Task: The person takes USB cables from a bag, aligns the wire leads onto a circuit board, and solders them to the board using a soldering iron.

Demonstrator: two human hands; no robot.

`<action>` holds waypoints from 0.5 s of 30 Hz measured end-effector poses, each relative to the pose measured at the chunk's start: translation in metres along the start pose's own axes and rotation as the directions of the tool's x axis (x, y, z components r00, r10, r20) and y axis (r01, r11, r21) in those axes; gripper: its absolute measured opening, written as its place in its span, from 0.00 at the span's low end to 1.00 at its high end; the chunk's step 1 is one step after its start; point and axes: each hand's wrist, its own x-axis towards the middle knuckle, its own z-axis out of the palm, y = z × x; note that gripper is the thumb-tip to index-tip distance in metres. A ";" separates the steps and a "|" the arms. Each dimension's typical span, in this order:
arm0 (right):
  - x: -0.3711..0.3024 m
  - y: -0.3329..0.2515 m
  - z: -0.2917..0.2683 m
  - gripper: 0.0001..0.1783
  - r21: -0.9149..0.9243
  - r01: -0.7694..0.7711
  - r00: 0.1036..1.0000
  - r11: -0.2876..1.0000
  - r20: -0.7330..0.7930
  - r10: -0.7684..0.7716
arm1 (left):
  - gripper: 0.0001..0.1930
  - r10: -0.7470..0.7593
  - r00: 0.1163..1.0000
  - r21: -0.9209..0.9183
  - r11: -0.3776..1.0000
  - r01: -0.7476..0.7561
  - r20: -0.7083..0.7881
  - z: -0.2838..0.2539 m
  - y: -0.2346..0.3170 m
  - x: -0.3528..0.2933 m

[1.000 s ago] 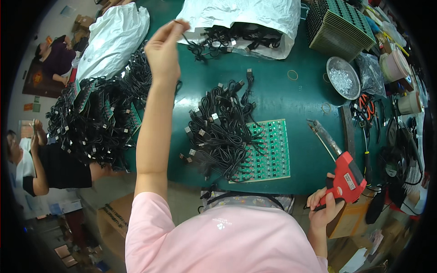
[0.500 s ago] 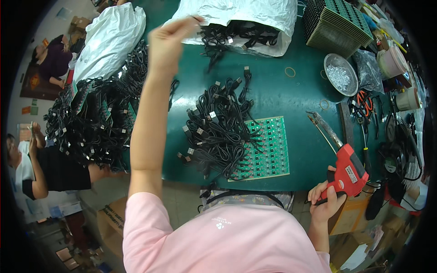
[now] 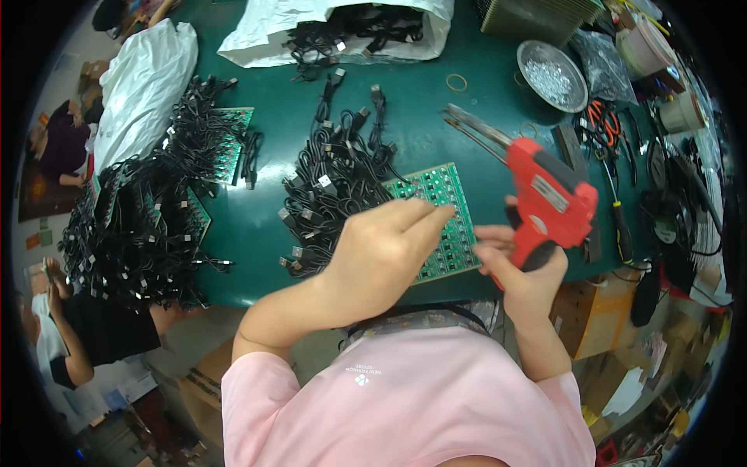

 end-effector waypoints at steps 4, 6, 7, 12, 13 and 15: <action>0.002 0.011 0.010 0.21 -0.039 0.118 0.990 0.992 0.087 -0.114 | 0.16 -0.048 0.998 0.003 0.999 0.048 0.031 0.014 0.008 -0.014; 0.001 0.011 0.010 0.18 -0.045 0.118 0.988 0.992 0.101 -0.113 | 0.16 -0.033 0.999 0.035 0.999 0.032 0.031 0.018 0.010 -0.017; 0.001 0.012 0.009 0.20 -0.118 0.149 0.985 0.982 0.104 -0.137 | 0.16 -0.037 0.999 0.033 0.999 0.036 0.033 0.019 0.011 -0.018; 0.001 0.018 0.001 0.20 -0.291 0.206 0.977 0.934 0.115 -0.180 | 0.15 -0.009 1.000 -0.001 1.000 0.009 -0.001 0.026 0.010 -0.021; 0.001 0.017 0.002 0.18 -0.206 0.192 0.981 0.960 0.078 -0.179 | 0.15 -0.012 1.000 -0.003 1.000 0.012 -0.001 0.028 0.007 -0.021; 0.002 0.012 0.002 0.15 -0.118 0.177 0.984 0.977 0.044 -0.173 | 0.12 -0.022 0.999 -0.204 0.979 0.016 -0.030 0.031 -0.001 -0.020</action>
